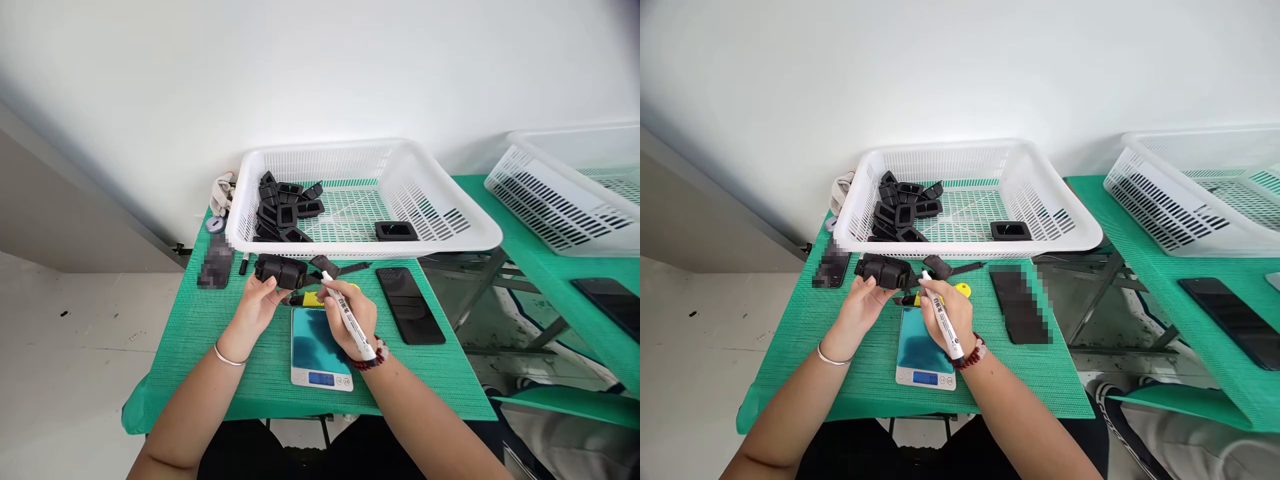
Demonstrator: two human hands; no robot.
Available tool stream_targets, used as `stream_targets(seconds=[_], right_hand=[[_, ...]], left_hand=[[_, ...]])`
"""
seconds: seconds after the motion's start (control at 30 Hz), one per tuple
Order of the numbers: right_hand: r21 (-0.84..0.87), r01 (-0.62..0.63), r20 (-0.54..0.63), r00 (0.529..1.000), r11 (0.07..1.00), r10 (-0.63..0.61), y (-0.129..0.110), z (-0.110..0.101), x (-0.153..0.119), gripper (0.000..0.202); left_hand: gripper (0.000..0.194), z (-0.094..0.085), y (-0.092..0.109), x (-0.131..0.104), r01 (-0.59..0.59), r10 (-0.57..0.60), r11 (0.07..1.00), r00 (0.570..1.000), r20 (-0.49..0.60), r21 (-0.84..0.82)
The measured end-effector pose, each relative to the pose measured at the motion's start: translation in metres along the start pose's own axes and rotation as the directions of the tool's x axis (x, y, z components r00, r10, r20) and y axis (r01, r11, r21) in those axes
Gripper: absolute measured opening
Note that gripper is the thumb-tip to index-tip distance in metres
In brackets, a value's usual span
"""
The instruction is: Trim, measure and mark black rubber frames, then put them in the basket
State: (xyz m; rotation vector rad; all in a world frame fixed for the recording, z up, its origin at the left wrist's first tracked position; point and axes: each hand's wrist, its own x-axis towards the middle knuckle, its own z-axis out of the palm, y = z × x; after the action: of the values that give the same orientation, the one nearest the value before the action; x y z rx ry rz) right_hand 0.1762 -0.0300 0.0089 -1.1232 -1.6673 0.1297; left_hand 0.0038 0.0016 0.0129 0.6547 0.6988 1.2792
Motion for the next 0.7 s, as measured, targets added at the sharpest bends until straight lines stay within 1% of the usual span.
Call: stream_targets(seconds=[0.1,0.23,0.37,0.43,0.57,0.63,0.7], right_hand=[[0.017,0.006,0.033,0.999,1.0,-0.006,-0.0005,-0.0004,-0.0018,0.017],[0.019,0.001,0.094,0.996,1.0,-0.003,-0.0023,-0.0009,-0.0003,0.014],[0.011,0.021,0.098,0.995,1.0,-0.022,-0.0037,-0.0006,0.0023,0.013],[0.005,0.031,0.093,0.995,1.0,-0.031,-0.0037,-0.0001,0.0027,0.013],[-0.02,0.015,0.112,0.994,1.0,-0.012,-0.0029,0.0016,0.0019,0.011],[-0.027,0.008,0.114,0.993,1.0,-0.005,-0.0024,0.0029,0.0012,0.01],[-0.047,-0.001,0.102,0.995,0.999,0.005,-0.0016,0.004,0.0011,0.009]], left_hand=[[0.028,-0.0007,0.0,0.0001,-0.005,0.005,1.0,1.0,-0.019,-0.005],[0.025,-0.0009,-0.001,-0.0003,0.006,-0.006,1.0,1.0,-0.017,0.001],[0.023,-0.0007,-0.0021,-0.0004,0.011,-0.011,1.0,1.0,-0.013,-0.008],[0.025,-0.0002,-0.002,-0.0003,0.012,-0.012,1.0,1.0,-0.001,-0.006],[0.033,0.0012,-0.0009,-0.001,0.015,-0.017,0.999,1.0,0.026,0.044],[0.037,0.0012,-0.0004,-0.0017,0.003,-0.005,0.998,0.999,0.032,0.063],[0.038,0.0002,-0.0002,-0.0021,-0.009,0.007,0.998,0.999,0.034,0.07]])
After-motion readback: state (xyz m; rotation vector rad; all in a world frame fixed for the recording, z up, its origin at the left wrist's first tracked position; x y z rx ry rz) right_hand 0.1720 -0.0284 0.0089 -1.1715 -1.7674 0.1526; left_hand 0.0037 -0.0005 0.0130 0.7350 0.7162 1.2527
